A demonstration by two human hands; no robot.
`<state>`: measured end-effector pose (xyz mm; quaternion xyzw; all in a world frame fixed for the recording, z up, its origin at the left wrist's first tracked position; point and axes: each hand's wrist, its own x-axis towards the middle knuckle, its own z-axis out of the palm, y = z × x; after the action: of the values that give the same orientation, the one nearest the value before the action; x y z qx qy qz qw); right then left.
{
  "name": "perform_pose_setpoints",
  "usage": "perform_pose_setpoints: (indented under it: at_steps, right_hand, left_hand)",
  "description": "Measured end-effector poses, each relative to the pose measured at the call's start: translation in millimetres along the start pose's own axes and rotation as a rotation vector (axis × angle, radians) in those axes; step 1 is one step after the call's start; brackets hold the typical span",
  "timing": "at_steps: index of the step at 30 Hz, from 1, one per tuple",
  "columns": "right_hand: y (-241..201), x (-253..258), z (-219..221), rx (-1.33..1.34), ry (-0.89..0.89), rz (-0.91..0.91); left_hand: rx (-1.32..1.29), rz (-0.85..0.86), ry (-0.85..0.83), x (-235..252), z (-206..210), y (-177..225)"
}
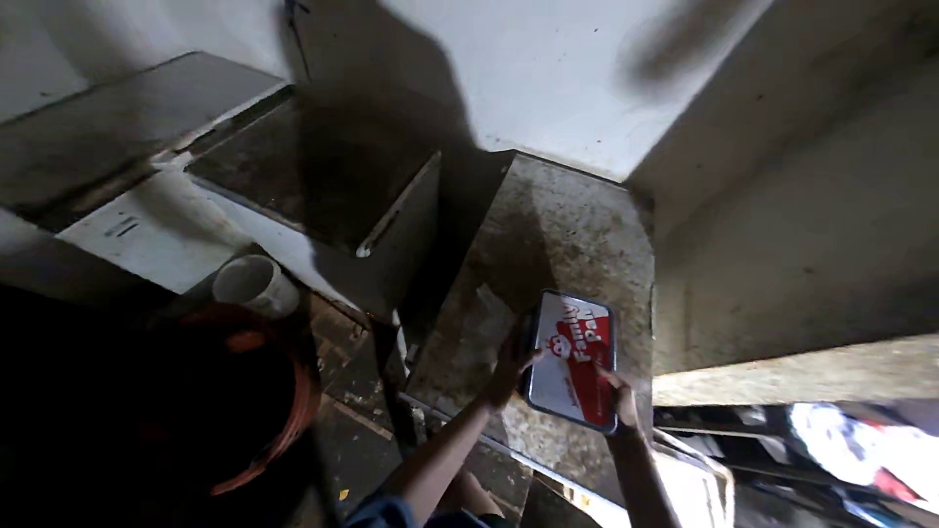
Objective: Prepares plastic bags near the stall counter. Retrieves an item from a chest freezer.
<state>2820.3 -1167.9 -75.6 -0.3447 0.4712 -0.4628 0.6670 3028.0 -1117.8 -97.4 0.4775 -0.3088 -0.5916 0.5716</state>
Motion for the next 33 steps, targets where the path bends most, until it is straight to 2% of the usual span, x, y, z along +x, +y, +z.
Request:
perform_pose_setpoints:
  at_steps: [4, 7, 11, 13, 18, 24, 26, 30, 33]
  right_hand:
    - [12.1, 18.3, 52.2, 0.080, 0.009, 0.110]
    - [16.8, 32.2, 96.5, 0.037, 0.026, 0.142]
    - [27.2, 49.1, 143.0, -0.035, 0.005, 0.130]
    - [32.8, 49.0, 170.3, -0.055, 0.097, 0.128]
    - [53.5, 68.4, 230.5, 0.027, 0.134, 0.146]
    - [50.2, 86.4, 308.4, -0.049, 0.118, 0.099]
    - [40.1, 99.1, 350.7, -0.077, 0.078, 0.111]
    - [33.2, 139.7, 444.2, -0.077, -0.117, 0.158]
    - [44.2, 175.8, 509.8, -0.050, -0.321, 0.252]
  left_hand:
    - [-0.006, -0.087, 0.033, 9.5, -46.4, 23.2]
    - [-0.013, -0.075, 0.078, 21.8, -82.9, 38.0]
    - [-0.004, -0.024, 0.118, 35.3, -126.3, 59.1]
    - [-0.035, -0.055, 0.088, 43.7, -149.0, 66.4]
    - [-0.132, -0.153, 0.056, 68.3, -209.9, 99.8]
    - [-0.075, -0.125, 0.142, 80.2, -268.2, 142.8]
    - [-0.056, -0.093, 0.201, 85.3, -290.7, 169.4]
    - [0.024, -0.030, 0.402, 99.3, -350.9, 216.2]
    - [-0.067, 0.063, 0.467, 119.8, -407.4, 244.7]
